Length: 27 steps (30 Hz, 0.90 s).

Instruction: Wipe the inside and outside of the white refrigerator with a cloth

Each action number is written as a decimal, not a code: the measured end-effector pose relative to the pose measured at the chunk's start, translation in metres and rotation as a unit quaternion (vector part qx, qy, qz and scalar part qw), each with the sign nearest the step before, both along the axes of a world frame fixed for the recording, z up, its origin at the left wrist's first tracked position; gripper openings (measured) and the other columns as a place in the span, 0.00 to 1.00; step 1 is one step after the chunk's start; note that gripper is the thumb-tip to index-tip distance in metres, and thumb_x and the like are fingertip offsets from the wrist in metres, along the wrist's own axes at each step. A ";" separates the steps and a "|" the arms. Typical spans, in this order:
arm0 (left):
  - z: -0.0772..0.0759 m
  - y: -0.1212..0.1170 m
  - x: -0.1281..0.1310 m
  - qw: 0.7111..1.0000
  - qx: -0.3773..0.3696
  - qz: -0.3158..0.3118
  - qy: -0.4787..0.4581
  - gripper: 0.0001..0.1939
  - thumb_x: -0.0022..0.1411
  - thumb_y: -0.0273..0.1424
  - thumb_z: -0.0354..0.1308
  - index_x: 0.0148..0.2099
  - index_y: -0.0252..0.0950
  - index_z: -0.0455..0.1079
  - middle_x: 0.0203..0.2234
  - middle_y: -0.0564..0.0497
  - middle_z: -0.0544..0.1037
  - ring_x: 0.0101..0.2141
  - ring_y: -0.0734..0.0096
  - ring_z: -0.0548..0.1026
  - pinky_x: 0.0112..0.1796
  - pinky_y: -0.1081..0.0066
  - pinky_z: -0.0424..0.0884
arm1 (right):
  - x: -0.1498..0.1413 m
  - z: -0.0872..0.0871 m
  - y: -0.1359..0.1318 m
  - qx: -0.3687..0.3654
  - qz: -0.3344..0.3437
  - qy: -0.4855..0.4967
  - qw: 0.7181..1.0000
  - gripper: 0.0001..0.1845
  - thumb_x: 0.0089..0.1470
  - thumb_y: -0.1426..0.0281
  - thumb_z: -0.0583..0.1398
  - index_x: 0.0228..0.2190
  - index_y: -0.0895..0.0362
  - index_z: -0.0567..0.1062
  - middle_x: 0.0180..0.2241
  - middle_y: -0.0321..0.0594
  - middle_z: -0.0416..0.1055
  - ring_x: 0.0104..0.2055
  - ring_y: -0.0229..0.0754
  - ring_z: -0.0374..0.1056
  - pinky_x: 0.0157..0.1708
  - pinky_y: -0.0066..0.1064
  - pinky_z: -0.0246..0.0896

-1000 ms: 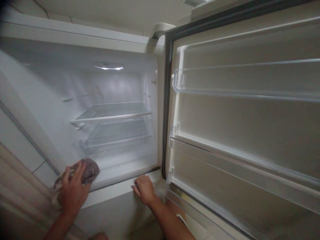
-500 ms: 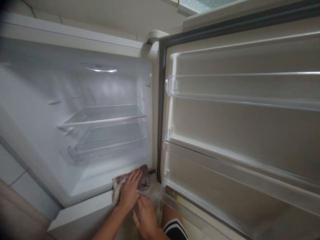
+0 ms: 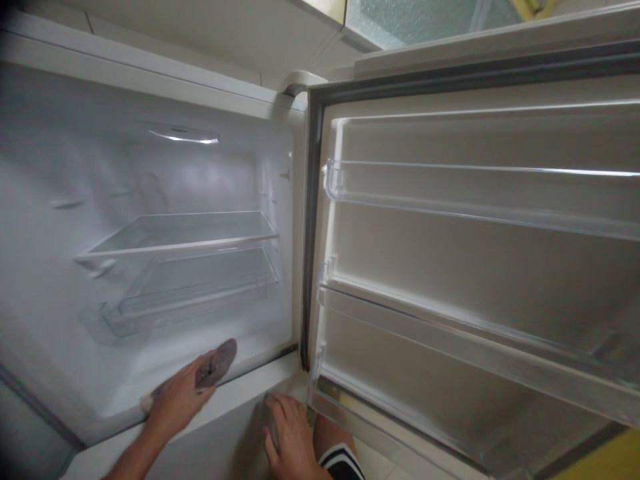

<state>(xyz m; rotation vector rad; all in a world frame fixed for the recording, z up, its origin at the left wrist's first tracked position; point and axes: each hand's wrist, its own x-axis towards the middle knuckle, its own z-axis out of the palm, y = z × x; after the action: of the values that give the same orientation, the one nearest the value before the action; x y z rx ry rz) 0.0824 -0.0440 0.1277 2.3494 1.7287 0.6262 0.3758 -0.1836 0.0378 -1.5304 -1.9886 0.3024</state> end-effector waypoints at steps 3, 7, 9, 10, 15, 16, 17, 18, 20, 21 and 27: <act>0.011 0.004 -0.026 0.999 -0.031 0.043 0.007 0.18 0.73 0.36 0.56 0.56 0.34 0.80 0.45 0.39 0.89 0.50 0.48 0.88 0.53 0.55 0.83 | -0.029 0.025 0.012 0.033 0.023 0.001 0.999 0.38 0.66 0.72 0.62 0.74 0.47 0.65 0.75 0.50 0.67 0.73 0.55 0.68 0.73 0.52 0.67; 0.007 0.002 -0.014 0.999 -0.008 -0.009 0.043 0.35 0.59 0.22 0.59 0.69 0.39 0.75 0.68 0.43 0.80 0.70 0.56 0.75 0.70 0.58 0.69 | -0.078 0.077 0.050 0.067 0.082 -0.045 0.993 0.50 0.65 0.62 0.70 0.79 0.44 0.57 0.81 0.51 0.54 0.79 0.61 0.59 0.74 0.57 0.64; 0.002 -0.001 -0.007 0.998 0.000 -0.034 0.057 0.42 0.56 0.18 0.58 0.73 0.42 0.72 0.73 0.47 0.76 0.73 0.63 0.70 0.73 0.62 0.65 | -0.093 0.101 0.075 0.044 0.102 -0.097 0.989 0.51 0.63 0.63 0.72 0.79 0.43 0.57 0.78 0.51 0.59 0.74 0.62 0.64 0.69 0.57 0.69; 0.001 -0.003 -0.006 0.997 0.004 -0.037 0.063 0.43 0.56 0.18 0.58 0.74 0.42 0.71 0.72 0.47 0.76 0.73 0.64 0.71 0.73 0.63 0.66 | -0.098 0.111 0.087 0.023 0.101 -0.126 0.987 0.46 0.65 0.66 0.69 0.77 0.44 0.60 0.74 0.50 0.66 0.70 0.61 0.68 0.65 0.55 0.72; 0.020 -0.002 -0.023 0.994 0.062 -0.009 0.095 0.36 0.62 0.20 0.58 0.72 0.43 0.73 0.64 0.44 0.83 0.63 0.54 0.81 0.66 0.55 0.74 | -0.104 0.141 0.124 0.028 0.075 -0.180 0.980 0.20 0.75 0.74 0.55 0.61 0.49 0.77 0.56 0.45 0.80 0.58 0.52 0.74 0.56 0.43 0.75; 0.025 0.000 -0.026 0.992 0.084 -0.004 0.099 0.37 0.64 0.19 0.55 0.73 0.44 0.72 0.66 0.43 0.81 0.65 0.53 0.79 0.69 0.53 0.71 | -0.105 0.143 0.127 0.056 0.070 -0.172 0.981 0.19 0.75 0.73 0.55 0.61 0.48 0.77 0.58 0.45 0.79 0.58 0.51 0.73 0.56 0.42 0.74; 0.028 0.001 -0.027 0.989 0.106 -0.001 0.101 0.39 0.65 0.18 0.53 0.75 0.44 0.70 0.70 0.43 0.78 0.69 0.53 0.76 0.73 0.50 0.66 | -0.105 0.144 0.129 0.082 0.062 -0.162 0.981 0.19 0.76 0.73 0.56 0.61 0.47 0.77 0.60 0.45 0.77 0.59 0.51 0.72 0.57 0.42 0.73; 0.030 0.002 -0.028 0.987 0.126 0.000 0.103 0.40 0.66 0.17 0.51 0.77 0.44 0.67 0.73 0.43 0.74 0.72 0.53 0.72 0.75 0.49 0.61 | -0.104 0.145 0.131 0.099 0.054 -0.157 0.981 0.19 0.76 0.73 0.55 0.61 0.47 0.76 0.63 0.45 0.76 0.61 0.50 0.71 0.58 0.42 0.72; 0.023 0.001 -0.027 0.983 0.150 -0.001 0.107 0.41 0.67 0.17 0.50 0.79 0.45 0.66 0.76 0.45 0.71 0.74 0.53 0.69 0.76 0.48 0.59 | -0.099 0.142 0.133 0.095 0.034 -0.165 0.981 0.18 0.76 0.73 0.55 0.59 0.47 0.77 0.66 0.47 0.74 0.63 0.51 0.70 0.62 0.45 0.70; 0.016 0.000 -0.028 0.982 0.154 -0.003 0.109 0.41 0.66 0.18 0.51 0.78 0.46 0.67 0.75 0.46 0.72 0.73 0.53 0.71 0.75 0.48 0.62 | -0.094 0.139 0.135 0.072 0.017 -0.175 0.982 0.18 0.75 0.74 0.55 0.59 0.48 0.78 0.66 0.48 0.74 0.65 0.52 0.70 0.64 0.47 0.68; -0.043 -0.011 -0.042 0.966 0.238 -0.005 0.100 0.37 0.72 0.22 0.52 0.79 0.46 0.66 0.75 0.49 0.73 0.71 0.58 0.73 0.70 0.56 0.71 | -0.074 0.126 0.140 -0.082 -0.002 -0.170 0.982 0.59 0.47 0.59 0.82 0.75 0.51 0.68 0.78 0.62 0.58 0.80 0.70 0.54 0.77 0.65 0.50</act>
<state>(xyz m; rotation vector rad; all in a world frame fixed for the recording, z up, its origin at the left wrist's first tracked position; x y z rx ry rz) 0.0402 -0.0551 0.0844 2.8255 1.8068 0.9214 0.3022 -0.0434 0.1634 -1.7871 -2.2690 0.2189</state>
